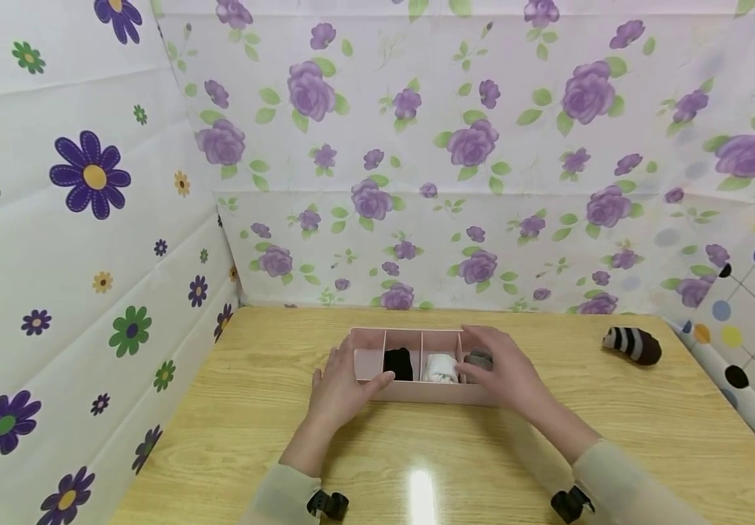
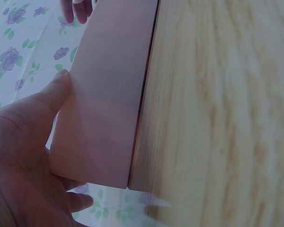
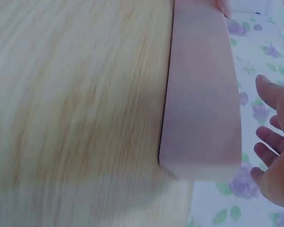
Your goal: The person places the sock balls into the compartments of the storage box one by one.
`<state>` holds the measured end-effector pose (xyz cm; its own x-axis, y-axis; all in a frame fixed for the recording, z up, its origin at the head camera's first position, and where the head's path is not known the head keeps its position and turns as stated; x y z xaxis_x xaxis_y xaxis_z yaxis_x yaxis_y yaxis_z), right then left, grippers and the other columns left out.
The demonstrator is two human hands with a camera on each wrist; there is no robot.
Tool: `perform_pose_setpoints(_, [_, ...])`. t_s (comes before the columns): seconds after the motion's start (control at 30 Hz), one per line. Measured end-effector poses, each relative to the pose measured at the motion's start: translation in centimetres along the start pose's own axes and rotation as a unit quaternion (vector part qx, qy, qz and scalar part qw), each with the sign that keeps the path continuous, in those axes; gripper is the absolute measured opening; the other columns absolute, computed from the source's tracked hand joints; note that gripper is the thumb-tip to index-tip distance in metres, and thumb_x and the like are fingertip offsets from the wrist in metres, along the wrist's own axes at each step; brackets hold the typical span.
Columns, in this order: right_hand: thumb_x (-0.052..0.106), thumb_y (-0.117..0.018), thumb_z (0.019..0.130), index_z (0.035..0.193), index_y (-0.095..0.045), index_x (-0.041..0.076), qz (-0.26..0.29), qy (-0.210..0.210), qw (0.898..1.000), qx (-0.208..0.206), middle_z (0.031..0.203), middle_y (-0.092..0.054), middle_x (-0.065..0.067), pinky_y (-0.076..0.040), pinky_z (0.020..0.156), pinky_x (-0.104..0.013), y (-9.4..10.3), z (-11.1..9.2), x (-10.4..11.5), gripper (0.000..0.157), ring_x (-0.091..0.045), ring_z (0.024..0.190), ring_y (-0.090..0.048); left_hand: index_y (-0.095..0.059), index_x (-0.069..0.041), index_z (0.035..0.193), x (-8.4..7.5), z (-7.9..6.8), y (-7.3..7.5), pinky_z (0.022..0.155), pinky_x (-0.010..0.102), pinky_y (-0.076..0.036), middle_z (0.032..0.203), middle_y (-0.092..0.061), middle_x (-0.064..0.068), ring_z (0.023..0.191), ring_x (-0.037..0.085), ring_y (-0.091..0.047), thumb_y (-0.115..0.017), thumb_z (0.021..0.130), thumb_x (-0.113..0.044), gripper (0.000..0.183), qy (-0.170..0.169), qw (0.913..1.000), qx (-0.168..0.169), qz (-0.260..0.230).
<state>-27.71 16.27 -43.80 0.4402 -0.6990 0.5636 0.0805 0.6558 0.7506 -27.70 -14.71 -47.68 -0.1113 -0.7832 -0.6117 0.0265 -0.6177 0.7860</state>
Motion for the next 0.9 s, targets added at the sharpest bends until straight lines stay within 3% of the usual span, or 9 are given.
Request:
perform_pose_setpoints(0.33, [0.036, -0.081, 0.104, 0.167, -0.047, 0.009, -0.018, -0.028, 0.999, 0.001, 0.169, -0.045, -0.021, -0.045, 0.11, -0.075, 3.0, -2.1, -2.7, 0.077, -0.053, 0.151, -0.042, -0.016, -0.011, 0.178, 0.2, 0.0, -0.2, 0.125, 0.081, -0.014, 0.179, -0.03, 0.018, 0.165, 0.046, -0.022, -0.069, 0.093, -0.081, 0.122, -0.004, 1.0, -0.002, 0.003])
perform_pose_setpoints(0.63, [0.039, -0.08, 0.104, 0.169, -0.041, 0.004, -0.037, -0.061, 0.997, -0.004, 0.169, -0.039, -0.03, -0.037, 0.114, -0.079, 5.4, -3.4, -5.8, 0.083, -0.058, 0.152, -0.037, -0.016, -0.009, 0.178, 0.2, -0.1, 0.0, 0.125, 0.08, -0.014, 0.178, -0.031, 0.02, 0.166, 0.045, -0.022, -0.07, 0.093, -0.08, 0.123, -0.002, 1.0, -0.004, 0.004])
perform_pose_setpoints(0.9, [0.042, -0.079, 0.104, 0.17, -0.036, 0.001, -0.053, -0.08, 0.995, -0.015, 0.169, -0.037, -0.034, -0.038, 0.109, -0.081, 7.5, -4.7, -8.7, 0.089, -0.062, 0.15, -0.036, -0.018, -0.009, 0.178, 0.0, -0.2, -0.2, 0.125, 0.081, -0.014, 0.177, -0.033, 0.019, 0.165, 0.047, -0.024, -0.073, 0.093, -0.078, 0.122, -0.005, 0.9999, -0.009, -0.006])
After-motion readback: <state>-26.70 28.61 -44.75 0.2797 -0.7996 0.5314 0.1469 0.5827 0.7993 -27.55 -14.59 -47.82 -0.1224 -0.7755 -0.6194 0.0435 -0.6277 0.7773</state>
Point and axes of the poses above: each hand's wrist, its own z-axis towards the middle knuckle, its own y-axis out of the back of the hand, x = y × z, the point moved 5 cm from there along z, towards the middle knuckle
